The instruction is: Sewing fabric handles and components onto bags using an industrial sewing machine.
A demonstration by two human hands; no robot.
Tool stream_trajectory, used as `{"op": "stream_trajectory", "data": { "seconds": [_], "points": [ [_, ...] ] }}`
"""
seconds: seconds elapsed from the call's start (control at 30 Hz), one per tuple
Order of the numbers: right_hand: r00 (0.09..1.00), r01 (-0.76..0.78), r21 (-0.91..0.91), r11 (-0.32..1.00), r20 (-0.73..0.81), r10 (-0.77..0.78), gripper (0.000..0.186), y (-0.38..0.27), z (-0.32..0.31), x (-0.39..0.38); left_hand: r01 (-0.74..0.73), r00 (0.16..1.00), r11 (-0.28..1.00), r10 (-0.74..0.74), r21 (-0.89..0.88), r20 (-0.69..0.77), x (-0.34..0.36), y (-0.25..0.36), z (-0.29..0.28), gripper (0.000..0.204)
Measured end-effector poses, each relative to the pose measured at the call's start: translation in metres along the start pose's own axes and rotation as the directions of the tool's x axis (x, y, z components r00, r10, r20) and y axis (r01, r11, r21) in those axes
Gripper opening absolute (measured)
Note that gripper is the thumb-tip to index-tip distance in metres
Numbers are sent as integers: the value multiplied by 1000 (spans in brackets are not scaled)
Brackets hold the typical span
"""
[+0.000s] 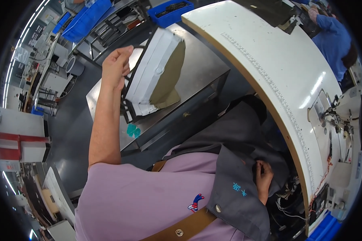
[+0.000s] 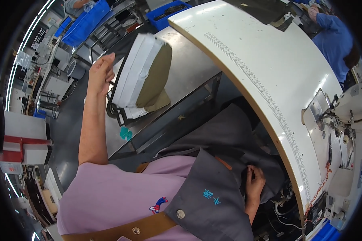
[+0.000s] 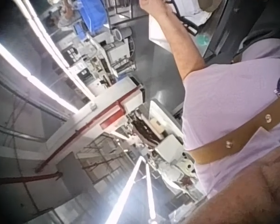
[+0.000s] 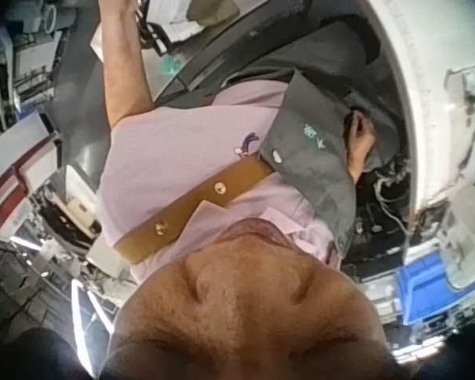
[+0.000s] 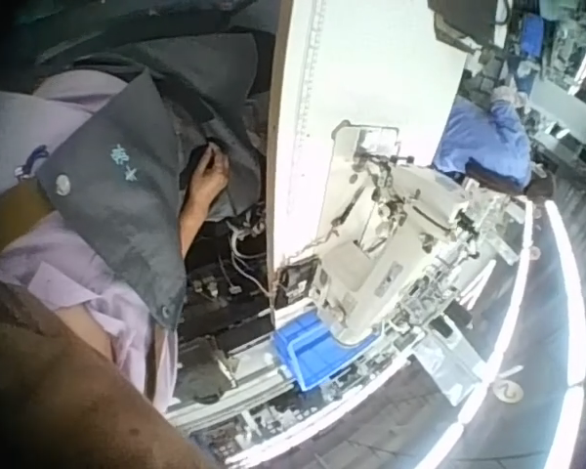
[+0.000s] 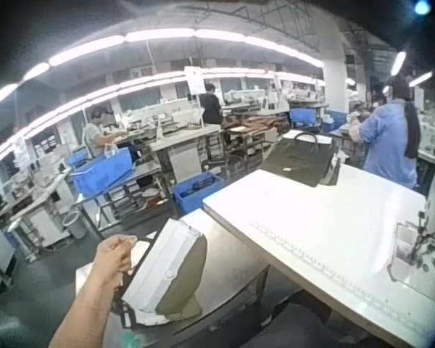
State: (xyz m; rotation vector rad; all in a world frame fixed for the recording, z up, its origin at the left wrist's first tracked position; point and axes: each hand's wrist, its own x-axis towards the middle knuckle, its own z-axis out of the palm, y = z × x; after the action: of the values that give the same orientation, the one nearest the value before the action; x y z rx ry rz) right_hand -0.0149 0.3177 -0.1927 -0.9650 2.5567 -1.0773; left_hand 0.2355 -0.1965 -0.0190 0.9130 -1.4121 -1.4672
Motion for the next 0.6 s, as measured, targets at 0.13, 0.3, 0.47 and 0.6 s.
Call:
{"op": "stream_trajectory", "data": {
  "seconds": [0.13,0.3,0.47,0.6],
  "points": [
    [1000,12,-7,1000,16,-12,10,5,-2,-1,16,988,986,-40,-166,-147,20,-7,-14,19],
    [999,14,-17,1000,37,-13,12,7,-1,0,-48,988,991,29,-124,-155,22,-12,-20,25],
    [999,-7,-6,1000,36,7,12,12,0,-3,-188,982,975,186,-116,-25,21,-14,-13,30],
    [999,-9,-13,1000,39,9,12,6,1,0,-469,882,746,417,473,217,22,-21,-17,31]
  ]
}}
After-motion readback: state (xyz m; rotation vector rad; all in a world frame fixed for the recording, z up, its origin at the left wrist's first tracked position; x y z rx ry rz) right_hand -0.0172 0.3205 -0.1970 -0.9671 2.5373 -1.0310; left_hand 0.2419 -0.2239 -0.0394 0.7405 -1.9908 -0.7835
